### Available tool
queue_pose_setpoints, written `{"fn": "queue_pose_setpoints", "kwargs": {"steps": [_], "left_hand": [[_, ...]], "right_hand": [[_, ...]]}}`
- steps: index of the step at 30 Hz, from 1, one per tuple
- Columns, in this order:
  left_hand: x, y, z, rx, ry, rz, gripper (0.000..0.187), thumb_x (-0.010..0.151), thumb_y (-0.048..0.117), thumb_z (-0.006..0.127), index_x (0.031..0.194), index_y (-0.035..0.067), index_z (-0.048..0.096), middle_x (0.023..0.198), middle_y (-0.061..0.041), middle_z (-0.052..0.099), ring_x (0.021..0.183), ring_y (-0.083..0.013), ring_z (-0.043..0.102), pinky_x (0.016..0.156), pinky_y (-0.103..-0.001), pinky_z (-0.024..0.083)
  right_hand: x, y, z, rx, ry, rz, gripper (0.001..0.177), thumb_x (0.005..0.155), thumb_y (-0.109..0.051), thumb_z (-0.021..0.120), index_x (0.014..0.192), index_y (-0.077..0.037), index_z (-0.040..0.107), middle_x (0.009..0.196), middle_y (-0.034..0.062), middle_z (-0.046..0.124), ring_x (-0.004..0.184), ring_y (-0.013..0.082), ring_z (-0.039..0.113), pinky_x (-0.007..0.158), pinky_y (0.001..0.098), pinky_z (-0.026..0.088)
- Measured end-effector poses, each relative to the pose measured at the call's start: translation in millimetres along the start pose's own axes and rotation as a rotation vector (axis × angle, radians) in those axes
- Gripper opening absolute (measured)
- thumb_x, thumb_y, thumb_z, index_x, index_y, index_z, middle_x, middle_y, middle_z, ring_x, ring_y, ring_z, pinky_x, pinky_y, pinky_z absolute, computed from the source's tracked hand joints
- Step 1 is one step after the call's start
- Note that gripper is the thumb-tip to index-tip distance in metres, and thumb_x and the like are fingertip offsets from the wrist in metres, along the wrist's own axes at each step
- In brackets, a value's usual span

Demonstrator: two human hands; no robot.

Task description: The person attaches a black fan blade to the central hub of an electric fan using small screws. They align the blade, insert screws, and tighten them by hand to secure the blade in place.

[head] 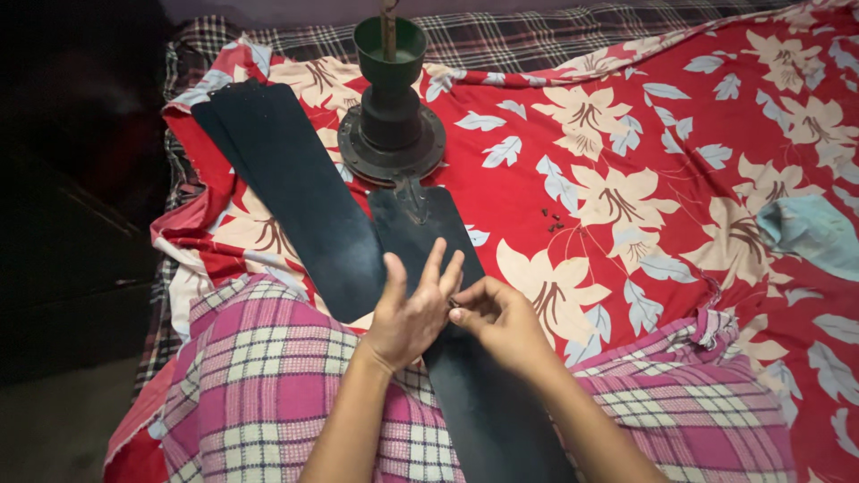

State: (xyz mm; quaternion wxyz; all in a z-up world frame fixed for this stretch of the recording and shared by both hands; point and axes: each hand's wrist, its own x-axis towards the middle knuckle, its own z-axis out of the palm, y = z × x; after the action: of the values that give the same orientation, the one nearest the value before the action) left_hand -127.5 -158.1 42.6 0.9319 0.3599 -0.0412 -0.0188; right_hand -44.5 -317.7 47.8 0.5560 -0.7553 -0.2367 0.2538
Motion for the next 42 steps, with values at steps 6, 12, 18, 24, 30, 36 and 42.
{"fn": "queue_pose_setpoints", "kwargs": {"steps": [6, 12, 18, 24, 30, 36, 42], "left_hand": [[5.4, -5.7, -4.1, 0.210, 0.022, 0.069, 0.112, 0.084, 0.090, 0.021, 0.166, 0.018, -0.005, 0.176, -0.016, 0.002, 0.161, -0.0355, 0.006, 0.125, -0.047, 0.005], [5.6, -4.1, -1.6, 0.107, 0.103, 0.076, 0.113, 0.079, 0.091, 0.023, 0.162, 0.026, -0.018, 0.174, -0.012, -0.012, 0.159, -0.0387, 0.004, 0.124, -0.051, 0.012], [2.6, 5.7, 2.8, -0.183, 0.185, 0.067, 0.118, 0.072, 0.096, 0.026, 0.158, 0.032, -0.022, 0.170, -0.015, -0.010, 0.151, -0.0468, 0.021, 0.107, -0.049, 0.038], [1.6, 5.7, 0.1, -0.306, 0.210, 0.093, 0.116, 0.075, 0.094, 0.028, 0.161, 0.025, -0.010, 0.168, -0.022, 0.004, 0.146, -0.0423, 0.034, 0.102, -0.045, 0.045], [9.2, -0.4, -19.4, 0.256, 0.420, -0.055, 0.056, 0.096, 0.042, 0.062, 0.132, 0.000, 0.063, 0.118, -0.016, 0.069, 0.091, -0.0180, 0.069, 0.073, -0.029, 0.055], [15.4, -15.5, -28.2, 0.310, 0.435, -0.074, 0.022, 0.092, 0.017, 0.073, 0.106, -0.001, 0.075, 0.087, -0.007, 0.077, 0.069, -0.0108, 0.068, 0.059, -0.023, 0.054], [15.6, -12.1, -32.9, 0.259, 0.444, -0.083, 0.021, 0.091, 0.013, 0.072, 0.106, -0.001, 0.074, 0.088, -0.009, 0.077, 0.070, -0.0123, 0.069, 0.060, -0.024, 0.056]], "right_hand": [[2.2, 0.4, 2.3, 0.223, -0.078, 0.002, 0.029, 0.084, -0.002, 0.077, 0.111, -0.004, 0.066, 0.086, -0.0014, 0.065, 0.078, 0.0059, 0.062, 0.071, 0.0213, 0.052], [0.4, 0.4, 6.5, 0.219, -0.058, -0.007, 0.034, 0.085, 0.003, 0.075, 0.118, -0.001, 0.070, 0.087, -0.0004, 0.065, 0.078, 0.0073, 0.061, 0.070, 0.0226, 0.051], [-4.6, -2.5, 11.4, 0.142, 0.011, -0.117, 0.024, 0.087, 0.002, 0.071, 0.111, 0.002, 0.070, 0.104, 0.0050, 0.077, 0.097, 0.0097, 0.073, 0.086, 0.0236, 0.059], [-5.3, -6.9, 8.9, 0.046, 0.036, -0.095, 0.018, 0.088, -0.002, 0.074, 0.106, 0.001, 0.072, 0.097, 0.0075, 0.078, 0.089, 0.0110, 0.072, 0.080, 0.0255, 0.058], [-1.1, -7.7, 3.6, 0.198, 0.105, -0.215, 0.024, 0.090, -0.003, 0.072, 0.114, -0.001, 0.067, 0.095, 0.0013, 0.069, 0.090, 0.0087, 0.066, 0.082, 0.0259, 0.057], [-3.9, -15.2, 4.2, 0.037, 0.192, -0.231, 0.023, 0.088, -0.005, 0.075, 0.110, -0.002, 0.068, 0.090, 0.0036, 0.072, 0.084, 0.0105, 0.069, 0.076, 0.0265, 0.056], [-6.0, -26.6, 8.2, -0.209, 0.295, -0.348, 0.011, 0.085, -0.005, 0.076, 0.094, -0.002, 0.072, 0.090, 0.0031, 0.072, 0.080, 0.0114, 0.072, 0.072, 0.0265, 0.058]]}}
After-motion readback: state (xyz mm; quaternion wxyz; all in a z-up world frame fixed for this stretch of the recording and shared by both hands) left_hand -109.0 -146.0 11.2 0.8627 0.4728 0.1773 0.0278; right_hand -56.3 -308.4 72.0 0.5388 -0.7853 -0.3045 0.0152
